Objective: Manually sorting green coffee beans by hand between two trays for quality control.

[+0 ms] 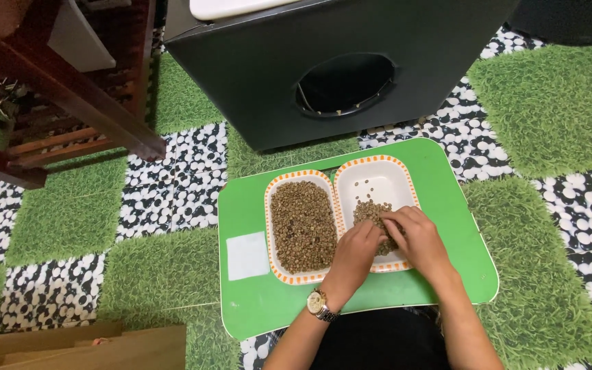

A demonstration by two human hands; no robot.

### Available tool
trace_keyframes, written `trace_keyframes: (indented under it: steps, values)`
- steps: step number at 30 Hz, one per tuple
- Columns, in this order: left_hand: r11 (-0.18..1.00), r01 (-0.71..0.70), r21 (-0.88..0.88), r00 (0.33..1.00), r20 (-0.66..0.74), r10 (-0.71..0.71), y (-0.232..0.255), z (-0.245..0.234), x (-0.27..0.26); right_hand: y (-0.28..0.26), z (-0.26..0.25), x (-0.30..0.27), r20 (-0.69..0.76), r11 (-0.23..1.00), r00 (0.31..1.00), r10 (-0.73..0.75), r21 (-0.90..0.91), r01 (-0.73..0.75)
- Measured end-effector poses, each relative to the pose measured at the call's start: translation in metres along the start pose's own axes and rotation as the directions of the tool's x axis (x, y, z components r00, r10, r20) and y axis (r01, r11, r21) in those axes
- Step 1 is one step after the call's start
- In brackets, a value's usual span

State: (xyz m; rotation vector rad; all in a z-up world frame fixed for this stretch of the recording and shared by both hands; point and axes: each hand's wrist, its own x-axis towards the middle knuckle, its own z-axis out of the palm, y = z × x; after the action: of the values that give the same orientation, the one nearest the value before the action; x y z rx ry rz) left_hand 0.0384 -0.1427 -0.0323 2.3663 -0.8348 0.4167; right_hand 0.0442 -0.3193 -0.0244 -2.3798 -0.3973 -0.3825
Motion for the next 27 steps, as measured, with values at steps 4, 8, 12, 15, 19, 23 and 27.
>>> trace_keyframes:
  steps: [4,8,12,15,19,23,27]
  values:
    - [1.000,0.021,-0.023,1.000,0.005,-0.021,-0.005,0.002,-0.005,0.003,0.002,-0.001,0.020,1.000,1.000,0.024,-0.018,-0.024]
    - [0.996,0.084,0.013,0.996,-0.007,-0.084,-0.032,0.011,-0.028,0.016,0.013,-0.004,0.044,0.998,0.999,0.026,-0.058,-0.024]
    - [0.961,0.257,0.103,0.965,0.017,-0.260,-0.038,-0.038,-0.047,0.004,0.010,-0.002,0.065,0.995,0.997,0.046,-0.095,-0.040]
    - [0.872,0.487,0.048,0.872,0.023,-0.488,-0.032,-0.075,-0.056,-0.011,0.013,-0.001,0.043,0.984,0.997,0.071,-0.167,-0.063]
    - [0.801,0.568,0.189,0.816,-0.001,-0.578,-0.030,-0.090,-0.071,-0.042,0.026,0.006,0.037,0.994,0.993,-0.112,0.007,0.112]
    - [0.800,0.539,0.264,0.830,-0.001,-0.558,-0.038,-0.078,-0.076,-0.057,0.060,-0.002,0.221,0.961,0.939,-0.265,-0.025,0.277]
    - [0.806,0.527,0.271,0.837,0.001,-0.547,-0.032,-0.081,-0.072,-0.056,0.084,-0.003,0.294,0.918,0.895,-0.334,-0.112,0.380]
